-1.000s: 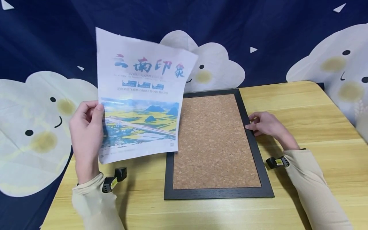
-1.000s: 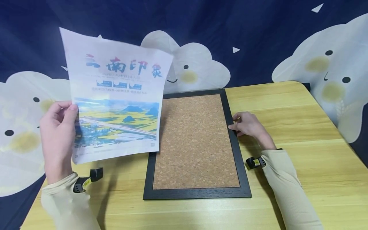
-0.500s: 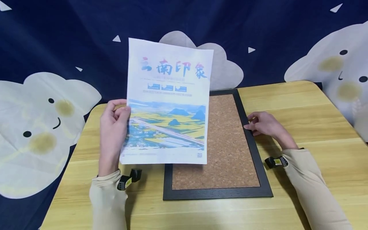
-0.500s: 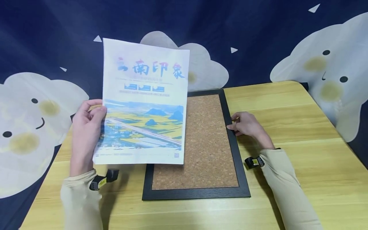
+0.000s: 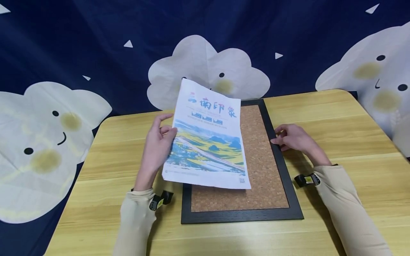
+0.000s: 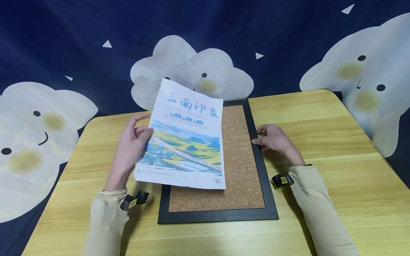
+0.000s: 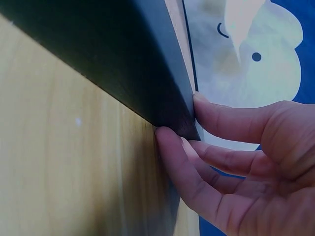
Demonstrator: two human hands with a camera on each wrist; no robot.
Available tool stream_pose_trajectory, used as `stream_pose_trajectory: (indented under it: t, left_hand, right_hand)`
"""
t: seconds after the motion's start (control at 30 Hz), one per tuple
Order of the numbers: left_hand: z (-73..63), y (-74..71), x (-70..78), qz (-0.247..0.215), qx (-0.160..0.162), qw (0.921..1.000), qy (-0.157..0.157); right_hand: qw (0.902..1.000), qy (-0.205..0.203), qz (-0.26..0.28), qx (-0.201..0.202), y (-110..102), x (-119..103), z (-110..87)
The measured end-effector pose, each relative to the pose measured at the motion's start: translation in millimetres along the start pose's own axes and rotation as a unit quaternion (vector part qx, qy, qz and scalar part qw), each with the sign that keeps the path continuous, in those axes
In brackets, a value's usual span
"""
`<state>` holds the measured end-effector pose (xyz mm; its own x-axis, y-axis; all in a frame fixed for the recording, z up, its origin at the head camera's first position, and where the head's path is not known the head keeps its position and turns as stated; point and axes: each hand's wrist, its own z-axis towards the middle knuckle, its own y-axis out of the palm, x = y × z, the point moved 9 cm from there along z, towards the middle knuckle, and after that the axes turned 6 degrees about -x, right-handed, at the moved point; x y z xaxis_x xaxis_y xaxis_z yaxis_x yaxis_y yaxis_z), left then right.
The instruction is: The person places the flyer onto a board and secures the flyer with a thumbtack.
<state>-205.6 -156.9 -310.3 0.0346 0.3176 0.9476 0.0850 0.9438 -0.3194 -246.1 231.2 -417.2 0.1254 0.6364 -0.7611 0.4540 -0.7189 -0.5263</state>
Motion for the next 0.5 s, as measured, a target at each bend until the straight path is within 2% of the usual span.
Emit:
stream_pose_trajectory:
  t: [0.3, 0.5]
  left_hand:
    - [3.2, 25.5, -8.8, 0.007, -0.033, 0.9994, -0.011]
    - [7.4, 36.9, -18.5, 0.039, -0.048, 0.9980, -0.014]
  right_hand:
    - [1.0000, 0.000, -0.006, -0.001, -0.5, -0.3, -0.1]
    - [1.0000, 0.001, -0.009, 0.004, -1.0, -0.8, -0.7]
